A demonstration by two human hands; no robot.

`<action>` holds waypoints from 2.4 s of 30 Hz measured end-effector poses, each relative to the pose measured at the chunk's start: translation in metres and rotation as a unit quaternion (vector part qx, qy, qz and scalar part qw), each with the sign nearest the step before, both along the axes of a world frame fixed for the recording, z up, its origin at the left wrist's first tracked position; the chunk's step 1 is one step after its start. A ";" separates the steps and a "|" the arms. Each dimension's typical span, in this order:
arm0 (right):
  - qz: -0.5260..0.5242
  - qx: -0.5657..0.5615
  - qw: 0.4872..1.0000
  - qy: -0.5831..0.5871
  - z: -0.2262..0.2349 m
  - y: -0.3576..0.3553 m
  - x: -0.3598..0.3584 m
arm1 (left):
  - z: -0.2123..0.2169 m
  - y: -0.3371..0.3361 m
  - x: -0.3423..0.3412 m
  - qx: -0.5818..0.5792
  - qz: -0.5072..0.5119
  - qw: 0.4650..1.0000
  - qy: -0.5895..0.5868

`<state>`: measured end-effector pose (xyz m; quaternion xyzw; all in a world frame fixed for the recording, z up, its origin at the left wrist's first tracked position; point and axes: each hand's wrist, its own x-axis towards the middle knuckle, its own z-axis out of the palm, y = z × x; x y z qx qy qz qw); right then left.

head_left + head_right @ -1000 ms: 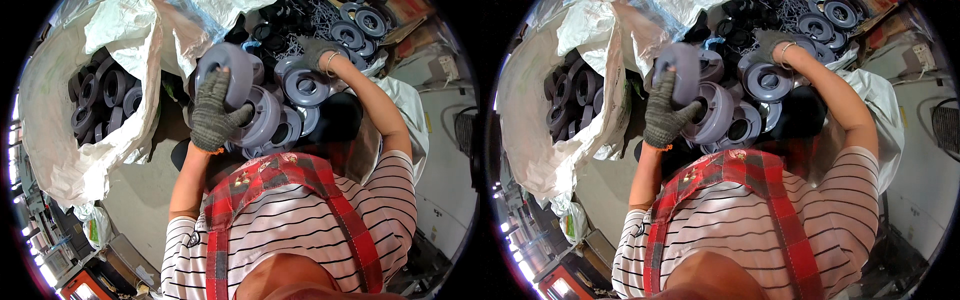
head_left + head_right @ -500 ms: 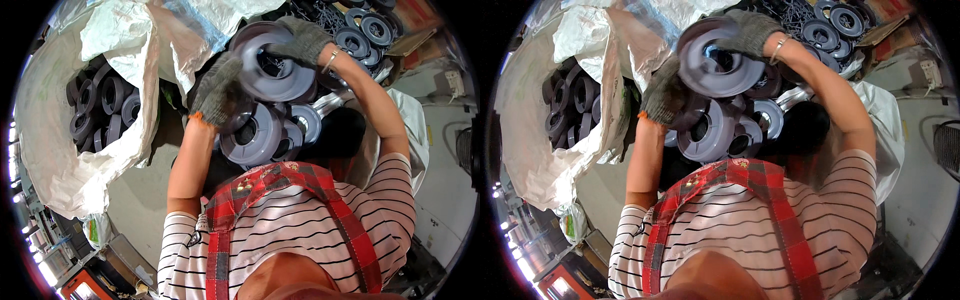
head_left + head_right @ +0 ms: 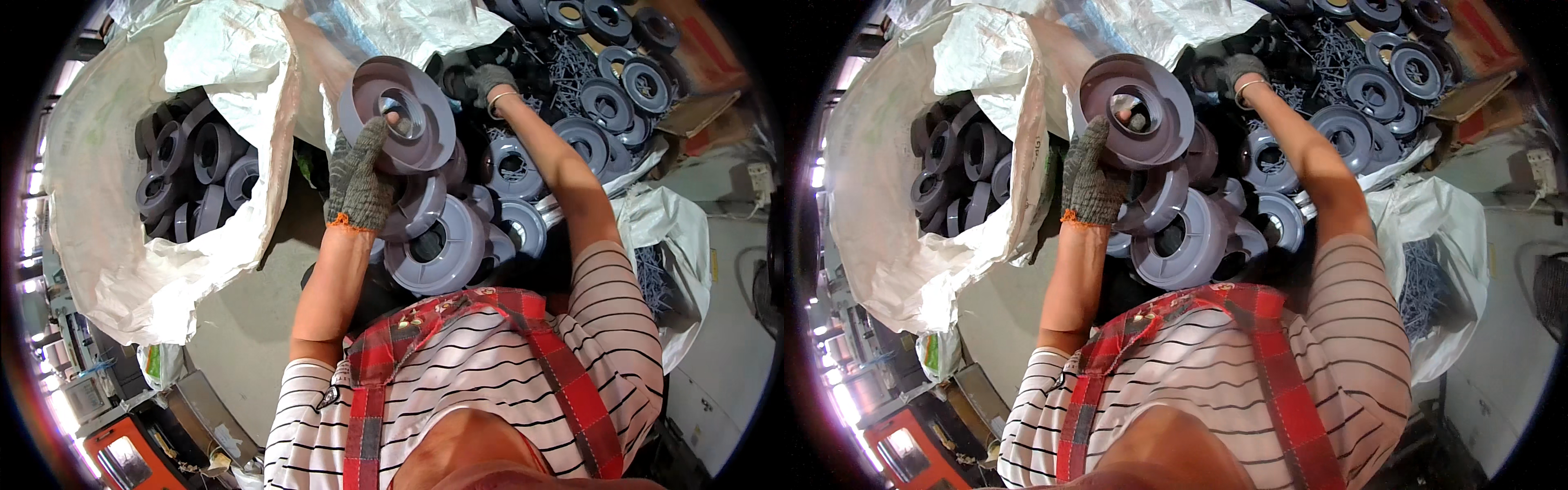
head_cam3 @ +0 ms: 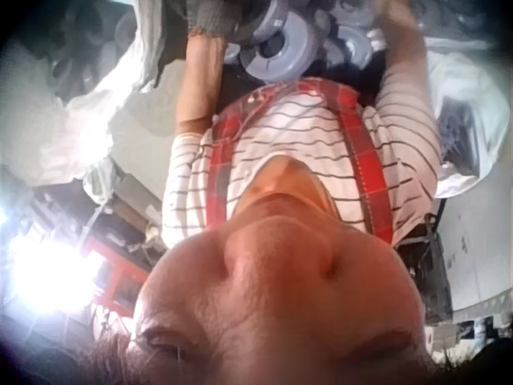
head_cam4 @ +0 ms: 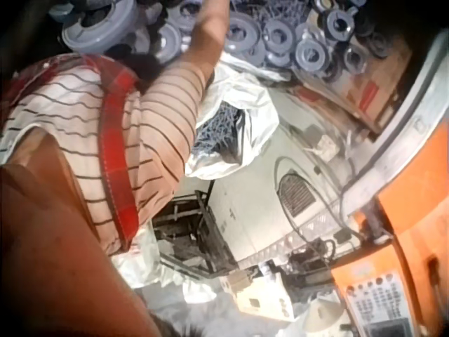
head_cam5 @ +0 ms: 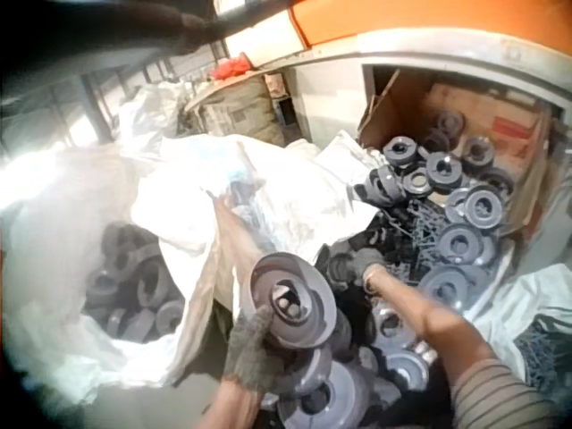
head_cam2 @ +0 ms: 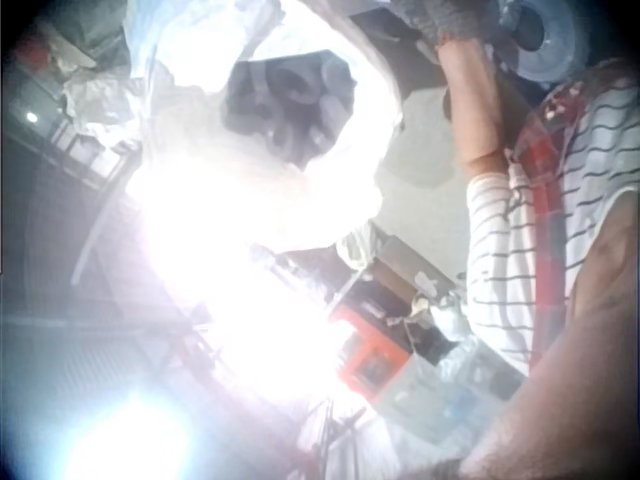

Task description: The person sits on the floor and sorts gray plastic rings from a large white sack into a cardboard box. They pick up the rings by hand, inspect them, and place them into the box, which already contains similar parts and shredded plastic material.

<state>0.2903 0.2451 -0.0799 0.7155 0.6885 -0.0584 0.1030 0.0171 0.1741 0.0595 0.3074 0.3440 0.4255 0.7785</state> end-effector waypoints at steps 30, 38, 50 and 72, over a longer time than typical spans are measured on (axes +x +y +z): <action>0.184 0.188 0.955 0.138 0.164 -0.176 -0.092 | 0.030 -0.088 -0.021 0.134 -0.146 0.980 -0.026; -0.069 0.120 0.911 0.389 0.203 -0.200 -0.135 | 0.015 -0.089 -0.038 0.309 -0.129 0.938 0.087; -0.064 -0.016 0.890 0.451 0.208 -0.201 -0.123 | 0.012 -0.098 -0.027 0.238 -0.110 0.965 -0.006; 0.079 0.182 0.941 0.276 0.192 -0.228 -0.112 | 0.025 -0.093 -0.024 0.177 -0.180 0.955 0.157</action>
